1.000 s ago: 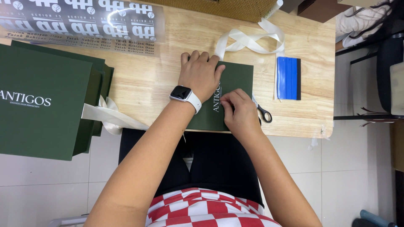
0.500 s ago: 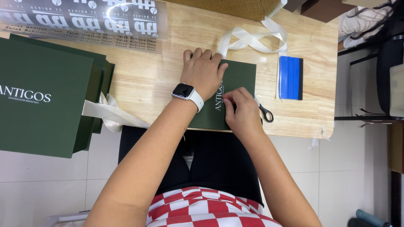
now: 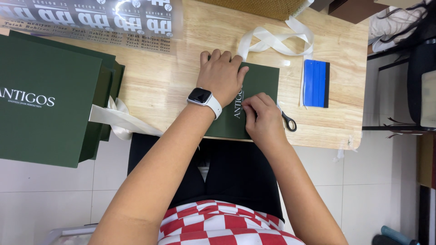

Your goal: The person applies a white 'ANTIGOS' sticker to the lid of a dark green box, smooths it with a blue squeegee, and trims excess edges with scissors. They then brush the box lid and interior with a small brush.

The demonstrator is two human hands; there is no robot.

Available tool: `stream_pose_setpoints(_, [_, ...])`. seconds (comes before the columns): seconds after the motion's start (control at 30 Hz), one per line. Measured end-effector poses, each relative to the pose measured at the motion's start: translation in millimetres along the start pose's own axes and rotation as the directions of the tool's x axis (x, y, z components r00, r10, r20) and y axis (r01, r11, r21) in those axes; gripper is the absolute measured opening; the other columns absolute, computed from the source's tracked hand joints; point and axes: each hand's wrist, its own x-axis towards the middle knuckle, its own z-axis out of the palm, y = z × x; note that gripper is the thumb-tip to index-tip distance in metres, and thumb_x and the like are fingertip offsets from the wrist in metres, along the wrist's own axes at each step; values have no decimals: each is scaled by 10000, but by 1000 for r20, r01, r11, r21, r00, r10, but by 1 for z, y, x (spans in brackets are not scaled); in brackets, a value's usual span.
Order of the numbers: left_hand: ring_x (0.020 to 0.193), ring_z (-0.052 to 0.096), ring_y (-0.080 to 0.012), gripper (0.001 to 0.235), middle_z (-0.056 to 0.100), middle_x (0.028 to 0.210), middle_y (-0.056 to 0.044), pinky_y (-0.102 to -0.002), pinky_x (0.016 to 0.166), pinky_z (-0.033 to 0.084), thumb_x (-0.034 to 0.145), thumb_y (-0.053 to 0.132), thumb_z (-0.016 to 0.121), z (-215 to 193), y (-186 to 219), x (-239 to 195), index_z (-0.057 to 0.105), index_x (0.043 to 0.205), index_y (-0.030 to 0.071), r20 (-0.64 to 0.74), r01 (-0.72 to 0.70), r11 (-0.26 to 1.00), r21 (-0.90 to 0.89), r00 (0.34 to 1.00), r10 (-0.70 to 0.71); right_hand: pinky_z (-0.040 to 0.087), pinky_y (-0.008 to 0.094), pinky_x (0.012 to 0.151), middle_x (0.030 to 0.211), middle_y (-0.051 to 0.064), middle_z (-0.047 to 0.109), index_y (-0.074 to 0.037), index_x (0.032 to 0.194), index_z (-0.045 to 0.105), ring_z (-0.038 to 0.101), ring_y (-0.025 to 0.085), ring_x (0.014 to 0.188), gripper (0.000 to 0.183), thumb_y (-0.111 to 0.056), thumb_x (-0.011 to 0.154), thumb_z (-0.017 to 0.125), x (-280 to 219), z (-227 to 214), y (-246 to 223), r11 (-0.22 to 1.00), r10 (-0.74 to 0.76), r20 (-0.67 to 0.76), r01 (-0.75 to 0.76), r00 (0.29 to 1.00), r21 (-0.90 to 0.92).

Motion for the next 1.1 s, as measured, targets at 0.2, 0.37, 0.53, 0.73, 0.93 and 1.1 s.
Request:
stream_pose_setpoints(0.2, [993,577,-252,384,664,937,-89,-485,989,295,1039,416,447,-1,1,0,695,1133,139,7,5,1000,-10,1000,-5,582,339,805,886,25,688,-110,910,766,713,252,884,107,-13,919,721,-7,-12,-6,999,-4,6,3,1000,41])
stream_pose_setpoints(0.37, [991,577,-251,379,661,934,-85,-486,986,298,1036,417,453,-2,1,0,693,1132,140,9,5,1000,-7,1000,-5,588,365,814,902,61,698,-88,979,773,722,282,892,122,-13,962,677,-2,-13,-7,998,16,19,-17,1000,52])
stream_pose_setpoints(0.53, [987,578,-259,362,660,928,-91,-490,985,302,1028,407,475,0,1,0,695,1122,135,-13,0,1000,-9,1000,0,592,388,823,907,80,693,-71,1003,758,722,308,908,135,-11,984,639,4,-10,-7,999,9,47,-11,999,36])
stream_pose_setpoints(0.73, [1008,574,-270,374,665,958,-100,-495,991,297,1031,408,456,0,0,0,688,1140,135,-4,-2,1000,-7,1000,2,584,406,840,890,80,667,-82,993,725,704,319,917,117,-55,1011,613,4,-12,-8,1000,-15,79,15,997,-10])
stream_pose_setpoints(0.93, [1012,577,-273,373,668,964,-105,-501,991,296,1033,413,460,3,0,0,688,1133,135,-11,-4,1000,-10,1000,4,579,409,848,888,77,668,-89,986,721,696,317,922,121,-70,1021,607,2,-11,-6,999,-18,92,21,996,-36])
stream_pose_setpoints(1.1, [1007,578,-274,382,668,964,-105,-500,995,292,1035,410,447,2,-1,0,689,1142,134,-11,-9,1000,-12,1000,8,580,399,846,885,54,669,-112,982,731,694,300,922,123,-74,1013,618,0,-9,-2,999,-37,75,40,997,-37])
